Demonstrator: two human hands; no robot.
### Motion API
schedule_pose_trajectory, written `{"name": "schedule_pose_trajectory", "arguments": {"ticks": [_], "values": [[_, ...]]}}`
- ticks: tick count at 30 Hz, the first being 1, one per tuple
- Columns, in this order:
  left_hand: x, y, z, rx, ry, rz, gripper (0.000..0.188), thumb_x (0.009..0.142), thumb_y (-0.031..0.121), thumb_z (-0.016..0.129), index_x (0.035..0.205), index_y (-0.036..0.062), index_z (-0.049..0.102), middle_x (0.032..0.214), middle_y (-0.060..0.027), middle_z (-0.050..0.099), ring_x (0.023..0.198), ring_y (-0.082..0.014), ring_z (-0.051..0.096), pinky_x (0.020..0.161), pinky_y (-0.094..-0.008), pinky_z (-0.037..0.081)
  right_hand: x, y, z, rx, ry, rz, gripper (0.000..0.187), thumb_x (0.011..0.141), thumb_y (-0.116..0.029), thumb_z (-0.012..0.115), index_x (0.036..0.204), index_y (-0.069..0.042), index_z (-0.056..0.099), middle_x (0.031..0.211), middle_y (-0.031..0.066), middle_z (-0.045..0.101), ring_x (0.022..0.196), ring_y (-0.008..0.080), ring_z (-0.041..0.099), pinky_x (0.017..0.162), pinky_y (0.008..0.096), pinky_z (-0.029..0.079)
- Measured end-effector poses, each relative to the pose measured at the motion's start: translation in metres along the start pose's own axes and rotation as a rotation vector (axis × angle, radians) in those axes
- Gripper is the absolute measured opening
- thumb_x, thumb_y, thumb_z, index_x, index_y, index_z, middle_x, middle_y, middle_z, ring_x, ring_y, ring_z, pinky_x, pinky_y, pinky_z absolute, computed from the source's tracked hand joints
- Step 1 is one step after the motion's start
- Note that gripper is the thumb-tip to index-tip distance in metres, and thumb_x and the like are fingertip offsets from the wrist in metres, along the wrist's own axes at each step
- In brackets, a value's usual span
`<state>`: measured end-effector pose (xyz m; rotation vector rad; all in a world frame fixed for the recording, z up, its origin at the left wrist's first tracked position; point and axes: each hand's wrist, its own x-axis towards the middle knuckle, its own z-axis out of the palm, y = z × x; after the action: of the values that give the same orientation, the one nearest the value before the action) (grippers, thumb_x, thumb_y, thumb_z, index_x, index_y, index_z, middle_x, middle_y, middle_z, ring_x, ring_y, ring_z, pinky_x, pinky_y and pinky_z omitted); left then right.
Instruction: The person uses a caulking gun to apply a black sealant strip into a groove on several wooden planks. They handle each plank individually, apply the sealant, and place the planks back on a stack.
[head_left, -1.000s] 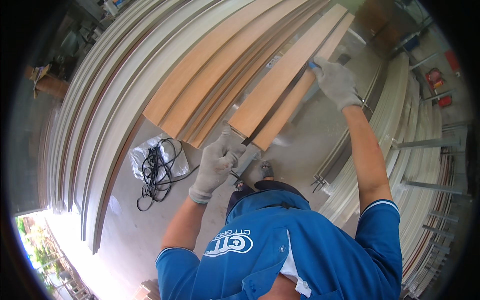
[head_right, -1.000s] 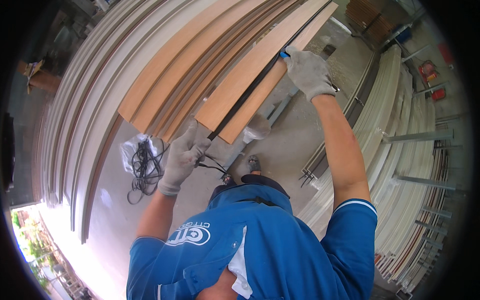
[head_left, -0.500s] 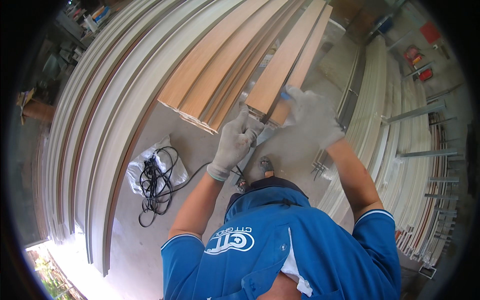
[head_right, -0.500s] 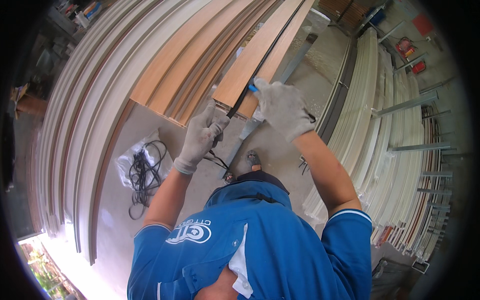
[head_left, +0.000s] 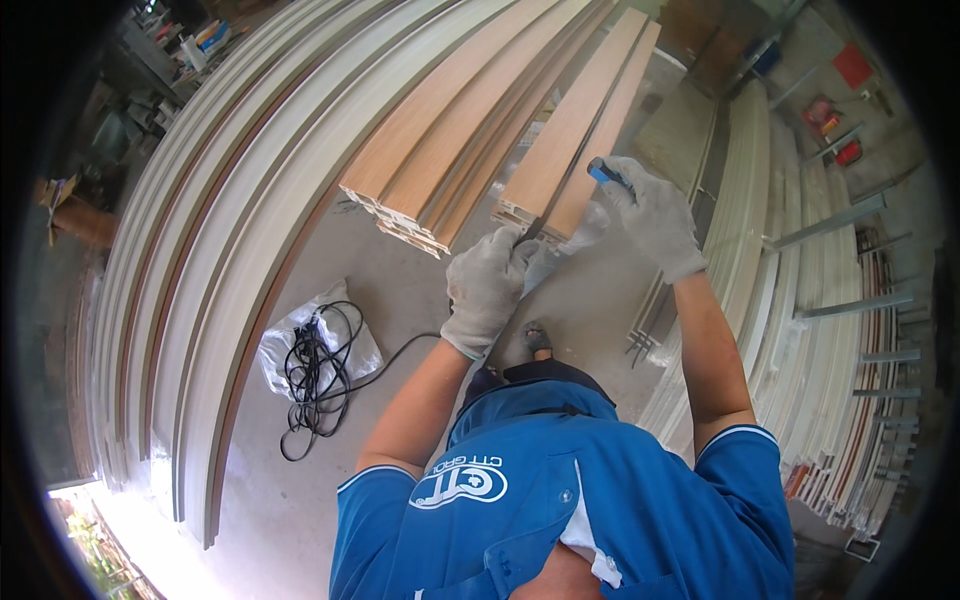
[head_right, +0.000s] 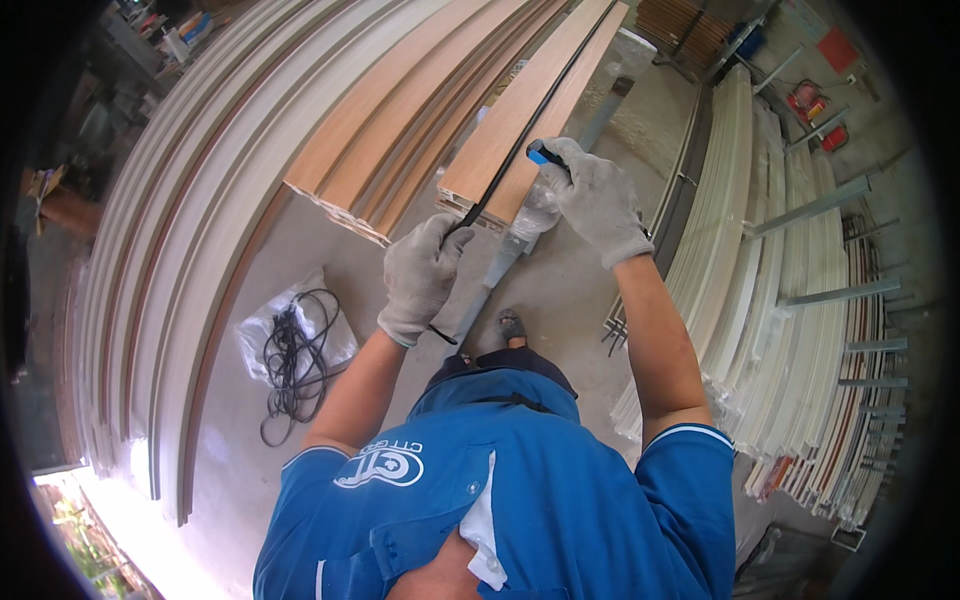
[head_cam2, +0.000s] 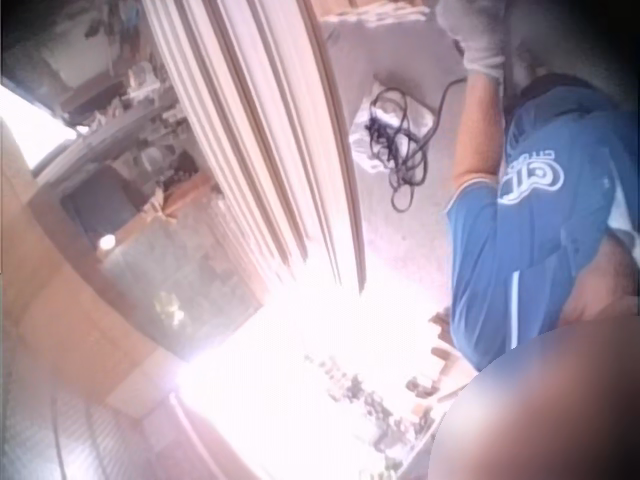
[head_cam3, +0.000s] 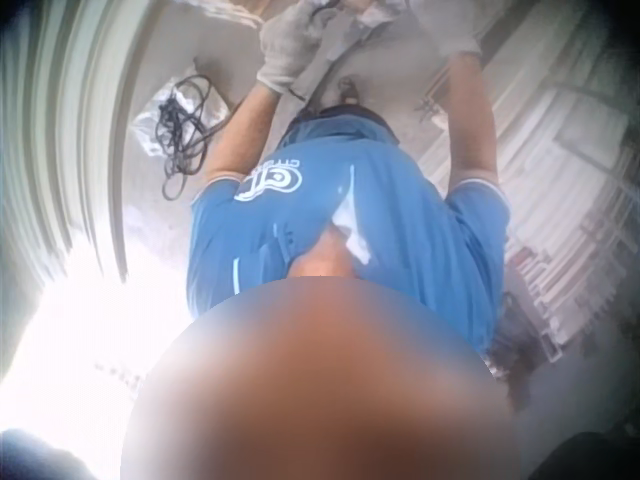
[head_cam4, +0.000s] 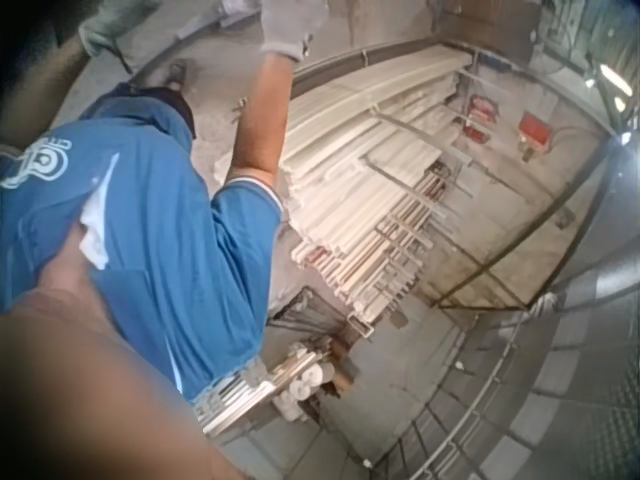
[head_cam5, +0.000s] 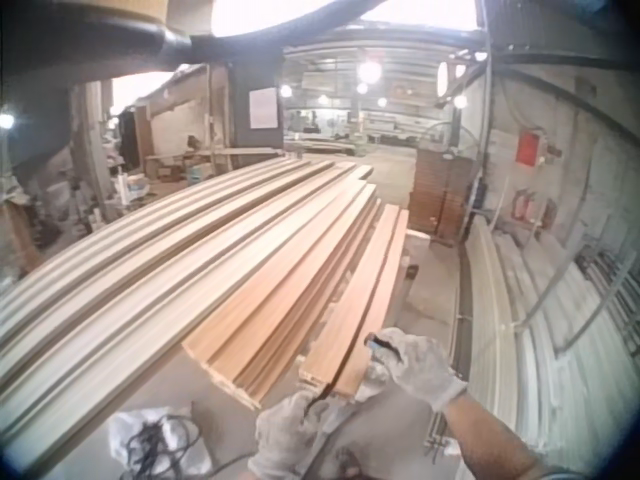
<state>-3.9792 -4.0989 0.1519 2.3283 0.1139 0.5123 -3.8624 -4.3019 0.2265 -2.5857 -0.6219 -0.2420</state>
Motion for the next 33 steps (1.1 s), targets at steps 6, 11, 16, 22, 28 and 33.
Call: {"name": "schedule_pose_trajectory", "arguments": {"ticks": [6, 11, 16, 22, 28, 33], "values": [[0.007, 0.007, -0.003, 0.145, 0.169, 0.186, 0.019, 0.089, 0.022, 0.073, 0.097, 0.0051, 0.075, 0.146, -0.0183, 0.051, 0.103, -0.0392, 0.068, 0.083, -0.0460, 0.054, 0.027, 0.014, 0.018, -0.142, 0.041, 0.008, 0.030, 0.099, -0.034, 0.057, 0.123, -0.017, 0.065, 0.099, 0.0168, 0.074, 0.092, 0.0359, 0.071, 0.080, 0.0470, 0.055], [0.018, 0.004, -0.009, -0.097, -0.151, 0.052, 0.018, 0.087, 0.021, 0.076, 0.095, 0.0042, 0.076, 0.151, -0.0258, 0.043, 0.110, -0.0400, 0.066, 0.089, -0.0476, 0.053, 0.045, 0.003, 0.024, -0.268, -0.090, 0.125, 0.031, 0.100, -0.034, 0.054, 0.123, -0.018, 0.066, 0.105, 0.0178, 0.073, 0.099, 0.0377, 0.069, 0.084, 0.0504, 0.053], [0.018, -0.006, -0.001, -0.106, -0.133, 0.058, 0.022, 0.086, 0.021, 0.078, 0.096, 0.0022, 0.076, 0.153, -0.0301, 0.040, 0.113, -0.0406, 0.065, 0.094, -0.0448, 0.053, -0.011, -0.036, 0.031, -0.246, -0.142, 0.063, 0.028, 0.098, -0.031, 0.058, 0.120, -0.016, 0.066, 0.096, 0.0173, 0.074, 0.095, 0.0375, 0.071, 0.079, 0.0502, 0.056], [-0.002, -0.018, 0.005, -0.050, 0.036, 0.219, 0.026, 0.089, 0.015, 0.075, 0.106, -0.0030, 0.068, 0.143, -0.0274, 0.051, 0.109, -0.0327, 0.067, 0.091, -0.0377, 0.054, -0.055, -0.036, 0.009, 0.124, -0.022, -0.145, 0.035, 0.093, -0.030, 0.068, 0.123, -0.012, 0.067, 0.099, 0.0188, 0.073, 0.098, 0.0343, 0.071, 0.082, 0.0458, 0.056], [-0.039, -0.014, -0.003, -0.675, -0.274, -0.309, 0.062, 0.089, 0.024, 0.079, 0.136, -0.0026, 0.049, 0.105, -0.0097, 0.064, 0.097, -0.0159, 0.063, 0.087, -0.0294, 0.052, -0.052, -0.031, -0.040, 0.369, -0.033, -0.009, 0.044, 0.083, -0.027, 0.083, 0.117, -0.005, 0.065, 0.097, 0.0115, 0.070, 0.087, 0.0207, 0.068, 0.084, 0.0344, 0.054], [-0.051, -0.003, -0.019, -0.732, -0.333, -0.246, 0.077, 0.084, 0.028, 0.083, 0.144, 0.0004, 0.044, 0.109, -0.0145, 0.067, 0.099, -0.0203, 0.065, 0.088, -0.0335, 0.051, -0.066, -0.044, -0.007, 0.745, 0.136, -0.049, 0.045, 0.083, -0.013, 0.083, 0.121, -0.006, 0.059, 0.095, 0.0072, 0.068, 0.086, 0.0120, 0.066, 0.074, 0.0296, 0.055]]}}
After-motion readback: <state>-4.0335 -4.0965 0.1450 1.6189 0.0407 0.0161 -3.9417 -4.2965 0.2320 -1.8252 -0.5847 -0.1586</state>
